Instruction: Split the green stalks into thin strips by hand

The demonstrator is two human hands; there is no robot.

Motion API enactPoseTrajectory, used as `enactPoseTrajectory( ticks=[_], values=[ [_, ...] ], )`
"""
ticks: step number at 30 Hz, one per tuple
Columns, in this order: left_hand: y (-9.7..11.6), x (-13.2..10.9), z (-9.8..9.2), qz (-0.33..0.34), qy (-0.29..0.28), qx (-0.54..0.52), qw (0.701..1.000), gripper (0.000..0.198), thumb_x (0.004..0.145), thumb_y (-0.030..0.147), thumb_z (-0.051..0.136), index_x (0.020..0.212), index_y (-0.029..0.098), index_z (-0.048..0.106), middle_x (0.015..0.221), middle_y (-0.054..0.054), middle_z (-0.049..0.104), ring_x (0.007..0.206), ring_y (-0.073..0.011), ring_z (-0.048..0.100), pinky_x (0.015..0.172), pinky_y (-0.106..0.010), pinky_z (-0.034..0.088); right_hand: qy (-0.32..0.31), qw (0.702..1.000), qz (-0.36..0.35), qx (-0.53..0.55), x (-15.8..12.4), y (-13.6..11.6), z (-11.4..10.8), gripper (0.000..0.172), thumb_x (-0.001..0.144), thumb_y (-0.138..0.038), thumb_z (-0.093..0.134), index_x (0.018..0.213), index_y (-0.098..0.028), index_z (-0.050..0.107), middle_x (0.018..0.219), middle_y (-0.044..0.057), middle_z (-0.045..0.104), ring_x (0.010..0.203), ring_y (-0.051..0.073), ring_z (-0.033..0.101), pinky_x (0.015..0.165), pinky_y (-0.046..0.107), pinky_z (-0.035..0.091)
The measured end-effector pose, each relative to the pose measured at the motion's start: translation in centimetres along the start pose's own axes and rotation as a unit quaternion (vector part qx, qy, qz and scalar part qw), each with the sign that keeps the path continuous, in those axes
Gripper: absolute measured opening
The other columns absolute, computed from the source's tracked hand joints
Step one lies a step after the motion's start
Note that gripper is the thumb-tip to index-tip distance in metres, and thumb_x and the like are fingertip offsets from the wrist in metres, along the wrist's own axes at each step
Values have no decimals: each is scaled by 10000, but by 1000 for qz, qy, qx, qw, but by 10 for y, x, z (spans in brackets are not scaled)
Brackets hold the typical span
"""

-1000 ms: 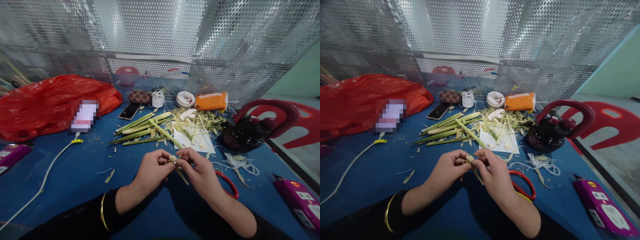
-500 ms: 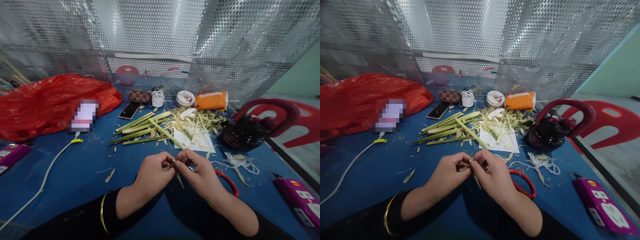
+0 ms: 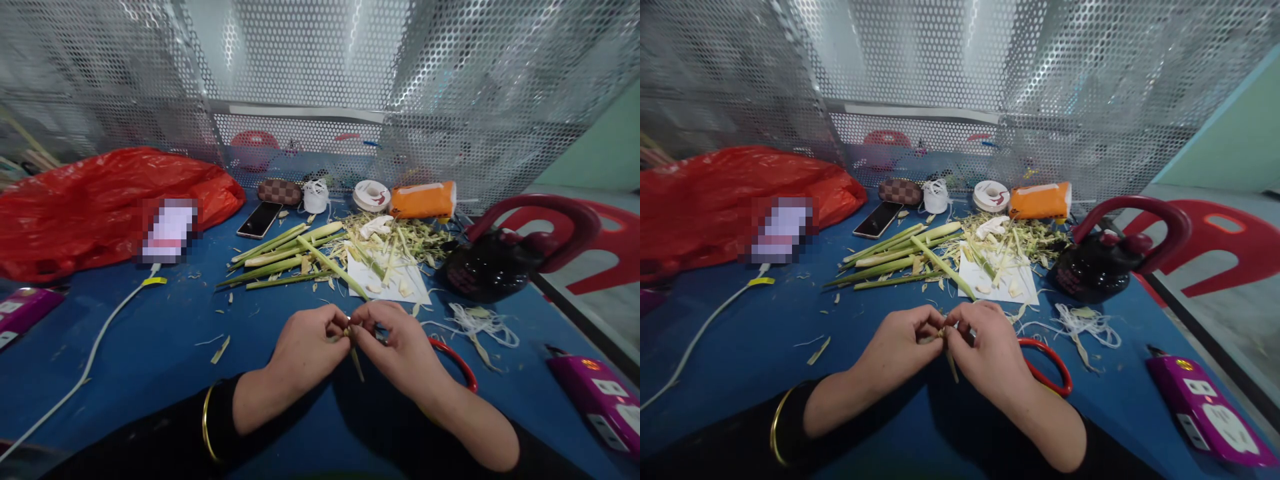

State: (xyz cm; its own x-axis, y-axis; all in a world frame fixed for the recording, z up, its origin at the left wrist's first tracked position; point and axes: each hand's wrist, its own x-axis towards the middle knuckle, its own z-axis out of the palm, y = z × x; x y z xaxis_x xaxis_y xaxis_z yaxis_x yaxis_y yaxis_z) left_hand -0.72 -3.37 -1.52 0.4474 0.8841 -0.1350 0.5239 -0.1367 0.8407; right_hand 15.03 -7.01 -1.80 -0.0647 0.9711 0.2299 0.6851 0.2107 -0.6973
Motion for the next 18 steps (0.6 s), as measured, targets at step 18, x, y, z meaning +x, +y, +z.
enactPoseTrajectory(
  ticks=[18],
  values=[
    [-1, 0, 1, 26, -11, 42, 999, 127, 694, 213, 563, 751, 205, 676, 643, 6, 663, 605, -150, 575, 529, -223, 360, -15, 980, 108, 169, 3, 1, 0, 124, 797, -245, 570, 683, -195, 569, 678, -10, 576, 663, 148, 532, 613, 269, 411]
  ],
)
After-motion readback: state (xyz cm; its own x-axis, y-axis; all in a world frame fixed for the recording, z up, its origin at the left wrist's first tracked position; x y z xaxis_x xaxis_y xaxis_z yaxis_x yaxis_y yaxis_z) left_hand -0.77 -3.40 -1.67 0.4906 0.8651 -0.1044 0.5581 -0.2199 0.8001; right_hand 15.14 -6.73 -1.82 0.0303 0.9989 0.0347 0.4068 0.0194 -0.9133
